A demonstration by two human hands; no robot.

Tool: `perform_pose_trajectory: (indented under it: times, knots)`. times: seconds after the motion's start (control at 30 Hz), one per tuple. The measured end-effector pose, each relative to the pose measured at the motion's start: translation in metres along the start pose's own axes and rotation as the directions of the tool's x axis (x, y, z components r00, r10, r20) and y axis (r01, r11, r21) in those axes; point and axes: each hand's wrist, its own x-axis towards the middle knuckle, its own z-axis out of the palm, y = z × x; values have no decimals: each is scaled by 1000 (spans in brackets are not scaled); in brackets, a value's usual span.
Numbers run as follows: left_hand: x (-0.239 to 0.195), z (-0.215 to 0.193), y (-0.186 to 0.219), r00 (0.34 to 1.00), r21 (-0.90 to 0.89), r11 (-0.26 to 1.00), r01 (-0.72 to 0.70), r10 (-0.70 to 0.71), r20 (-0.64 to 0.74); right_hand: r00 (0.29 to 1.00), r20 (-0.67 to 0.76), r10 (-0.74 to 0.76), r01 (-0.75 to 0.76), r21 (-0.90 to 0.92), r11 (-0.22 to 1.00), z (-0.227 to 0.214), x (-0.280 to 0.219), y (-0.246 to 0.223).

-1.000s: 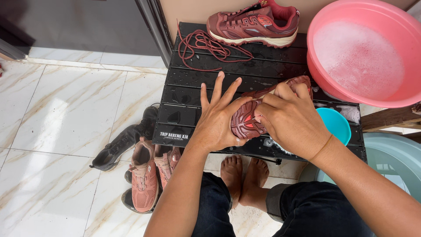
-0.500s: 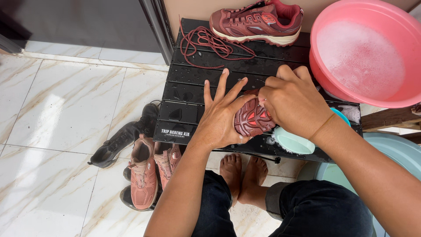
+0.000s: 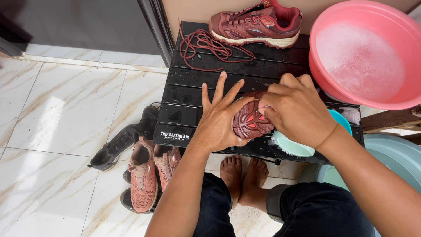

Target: The person scrubs a red sneaker with a brush and soapy water, focusing on the sole and sides. They repeatedly dip the brush into a blue cup to apply more soap and continue scrubbing the shoe's surface.

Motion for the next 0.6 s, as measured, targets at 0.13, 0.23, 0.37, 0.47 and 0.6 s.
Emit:
perform_pose_trajectory:
  times: [0.13,0.23,0.37,0.47,0.6]
  knots:
    - [-1,-3,2,1000,-8,1000,1,-2,-16,997,-74,15,-25,-134,991,9,13,12]
    - [1,-1,2,1000,14,1000,-6,6,5,983,-179,51,-86,-193,977,5,13,24]
    - [-2,-3,1,1000,-2,1000,12,-12,7,997,-79,-7,-4,-133,991,-2,9,11]
    - [1,-1,3,1000,-12,1000,4,-4,15,997,-75,-27,12,-201,980,1,11,8]
    - [0,-2,4,1000,-13,1000,16,-15,20,992,-80,-94,62,-336,940,2,28,6]
